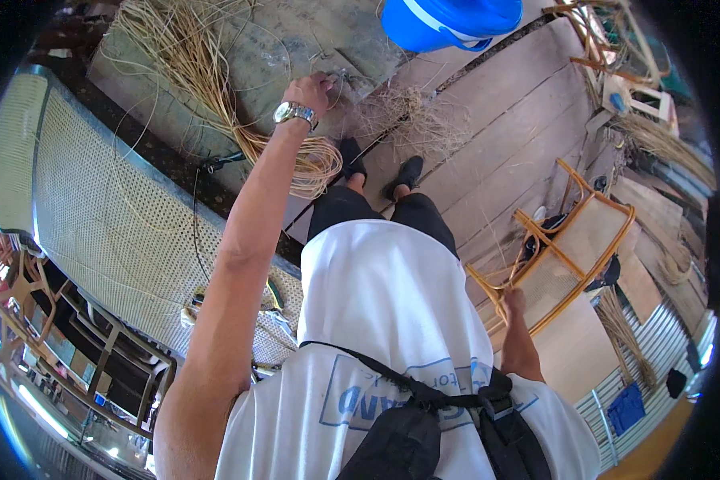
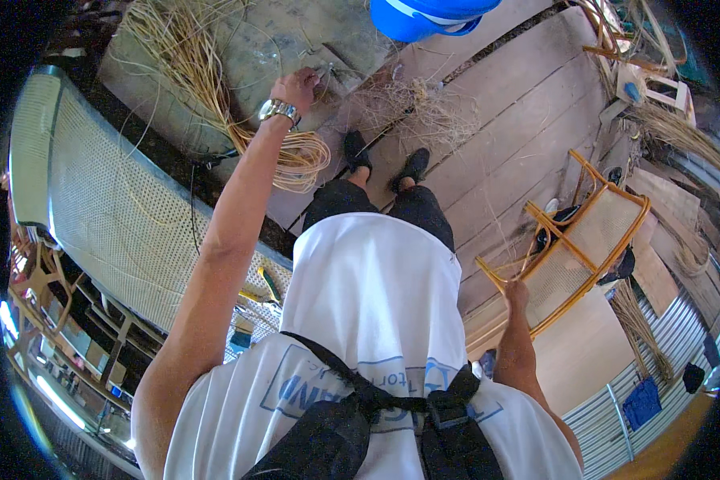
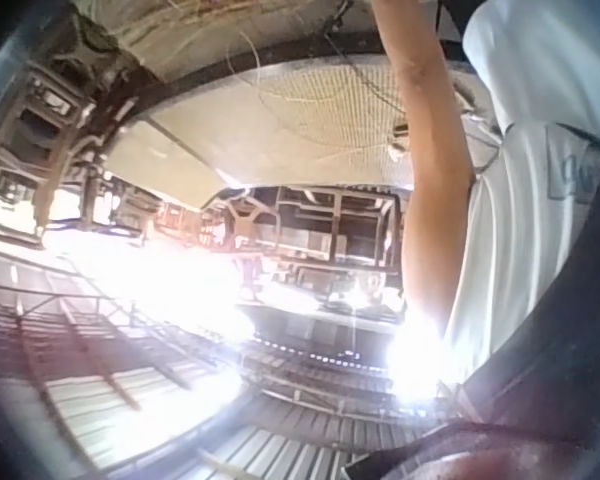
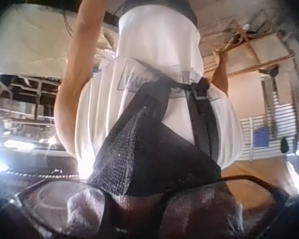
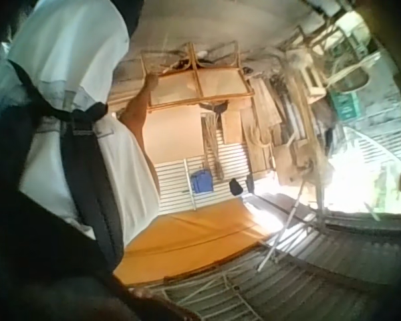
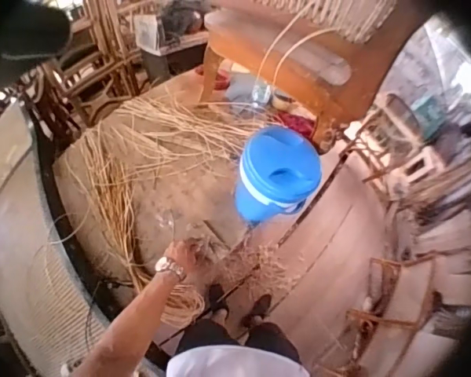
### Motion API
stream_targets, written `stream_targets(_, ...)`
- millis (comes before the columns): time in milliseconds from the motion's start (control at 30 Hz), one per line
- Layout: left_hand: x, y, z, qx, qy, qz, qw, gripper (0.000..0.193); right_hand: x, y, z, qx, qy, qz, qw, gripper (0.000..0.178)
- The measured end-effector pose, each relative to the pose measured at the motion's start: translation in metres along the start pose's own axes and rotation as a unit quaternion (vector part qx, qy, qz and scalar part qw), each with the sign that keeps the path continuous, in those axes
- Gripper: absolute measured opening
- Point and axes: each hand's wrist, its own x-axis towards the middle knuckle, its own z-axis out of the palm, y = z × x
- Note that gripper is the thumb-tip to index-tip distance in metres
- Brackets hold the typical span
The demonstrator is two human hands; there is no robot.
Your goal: Weaving bamboo strips into a furniture mesh or mat.
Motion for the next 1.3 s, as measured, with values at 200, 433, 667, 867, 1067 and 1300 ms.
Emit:
stream_targets(200, -0.018, 0.012, -0.014, -0.497, -0.173, -0.282, 0.802, 0.031, 0.018, 0.017, 0.013, 0.077, 0.017, -0.054, 0.995, 0.033)
stream_targets(433, -0.056, 0.005, -0.037, -0.736, -0.056, -0.076, 0.671, 0.025, -0.038, -0.201, -0.177, 0.651, -0.090, -0.256, 0.709, 0.019)
stream_targets(667, -0.110, 0.068, -0.067, -0.419, 0.056, -0.017, 0.906, 0.040, -0.077, -0.239, -0.258, 0.661, -0.064, -0.416, 0.621, 0.020)
stream_targets(867, -0.152, 0.204, 0.004, -0.508, -0.254, 0.009, 0.823, 0.042, -0.074, -0.241, -0.254, 0.643, -0.107, -0.462, 0.602, 0.020)
stream_targets(1067, -0.137, 0.215, 0.017, -0.628, -0.181, -0.002, 0.757, 0.023, -0.055, -0.208, -0.219, 0.550, -0.024, -0.414, 0.725, 0.019)
stream_targets(1300, -0.094, 0.114, -0.020, -0.568, 0.019, -0.030, 0.822, 0.025, 0.086, -0.023, -0.043, 0.267, 0.111, -0.188, 0.939, 0.026)
